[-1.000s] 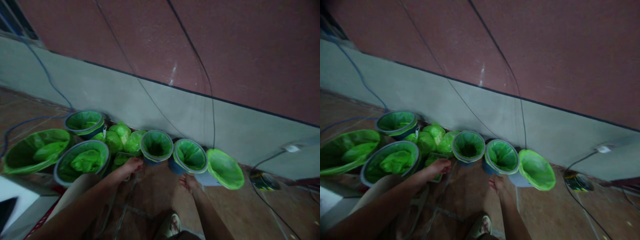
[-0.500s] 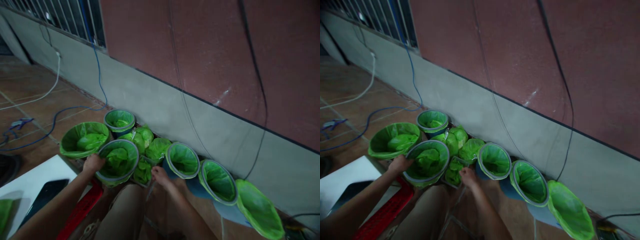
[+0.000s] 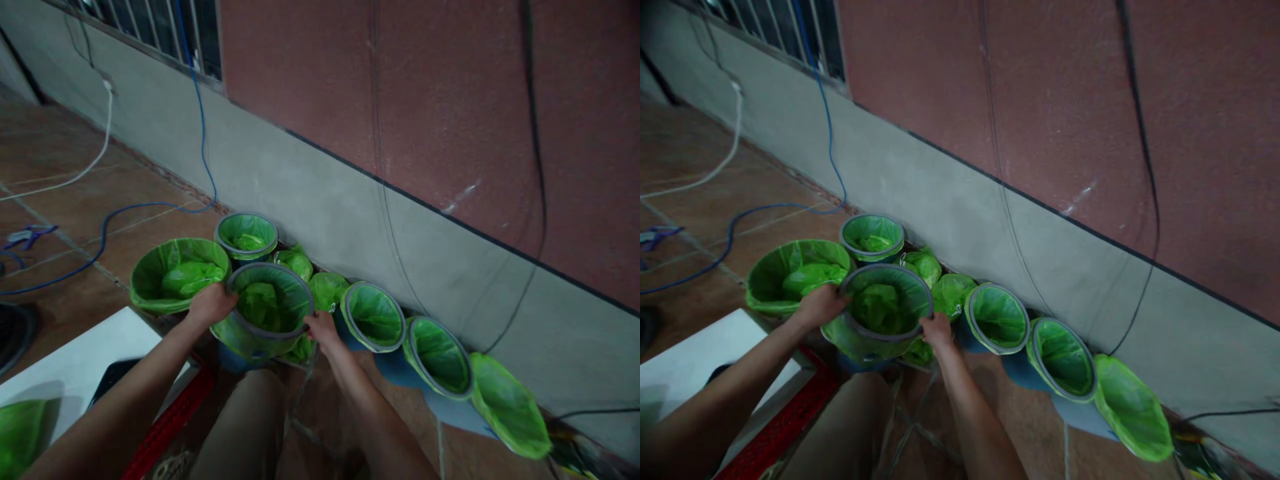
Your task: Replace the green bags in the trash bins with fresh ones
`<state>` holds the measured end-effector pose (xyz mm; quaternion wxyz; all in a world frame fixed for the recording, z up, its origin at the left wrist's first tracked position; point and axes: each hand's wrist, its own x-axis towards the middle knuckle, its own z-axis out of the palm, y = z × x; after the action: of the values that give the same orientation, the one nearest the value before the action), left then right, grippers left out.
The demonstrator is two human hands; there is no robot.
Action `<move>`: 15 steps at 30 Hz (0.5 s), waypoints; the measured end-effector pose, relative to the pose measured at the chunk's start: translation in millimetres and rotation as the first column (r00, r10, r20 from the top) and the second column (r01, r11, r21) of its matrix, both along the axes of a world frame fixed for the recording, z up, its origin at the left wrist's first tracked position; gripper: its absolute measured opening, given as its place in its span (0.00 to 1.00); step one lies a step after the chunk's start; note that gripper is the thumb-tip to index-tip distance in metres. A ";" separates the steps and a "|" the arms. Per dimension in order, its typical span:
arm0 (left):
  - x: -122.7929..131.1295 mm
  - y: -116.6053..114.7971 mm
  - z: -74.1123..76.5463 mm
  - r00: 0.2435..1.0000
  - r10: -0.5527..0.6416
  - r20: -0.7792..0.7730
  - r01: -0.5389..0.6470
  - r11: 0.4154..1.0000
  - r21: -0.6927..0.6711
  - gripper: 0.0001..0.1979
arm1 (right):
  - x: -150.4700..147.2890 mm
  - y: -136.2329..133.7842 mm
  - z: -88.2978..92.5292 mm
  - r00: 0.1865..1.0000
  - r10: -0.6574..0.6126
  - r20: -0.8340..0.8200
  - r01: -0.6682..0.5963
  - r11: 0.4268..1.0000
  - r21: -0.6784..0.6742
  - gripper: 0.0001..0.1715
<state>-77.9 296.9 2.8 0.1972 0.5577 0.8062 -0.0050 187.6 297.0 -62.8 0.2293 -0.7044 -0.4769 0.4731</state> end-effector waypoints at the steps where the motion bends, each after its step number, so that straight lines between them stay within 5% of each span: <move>1: 7.1 -1.5 15.8 1.000 -0.027 0.010 0.027 0.998 0.056 0.23 | 12.4 -4.8 17.2 0.995 -0.057 -0.079 0.056 0.998 -0.019 0.03; 4: 32.3 -12.0 52.4 0.974 -0.120 0.192 0.081 0.976 0.201 0.23 | 52.2 -32.1 63.2 0.959 -0.195 -0.207 0.202 0.979 0.012 0.07; 7: 62.0 -27.0 64.8 0.831 -0.262 0.491 0.101 0.938 0.331 0.23 | 91.8 -77.0 91.3 0.943 -0.236 -0.234 0.257 0.964 0.064 0.17; 11: 102.8 -44.1 43.9 0.527 -0.354 0.772 0.179 0.935 0.306 0.18 | 138.1 -147.3 99.7 0.938 -0.347 -0.024 0.347 0.930 0.119 0.30; 15: 137.4 -54.6 -6.1 0.344 -0.140 0.929 0.408 0.913 -0.014 0.17 | 180.5 -198.0 78.2 0.911 -0.397 0.109 0.384 0.915 0.121 0.37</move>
<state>59.5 242.3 -3.3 0.6687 0.5667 0.4506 0.1692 368.2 99.0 15.4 0.3214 -0.8030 -0.3628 0.3467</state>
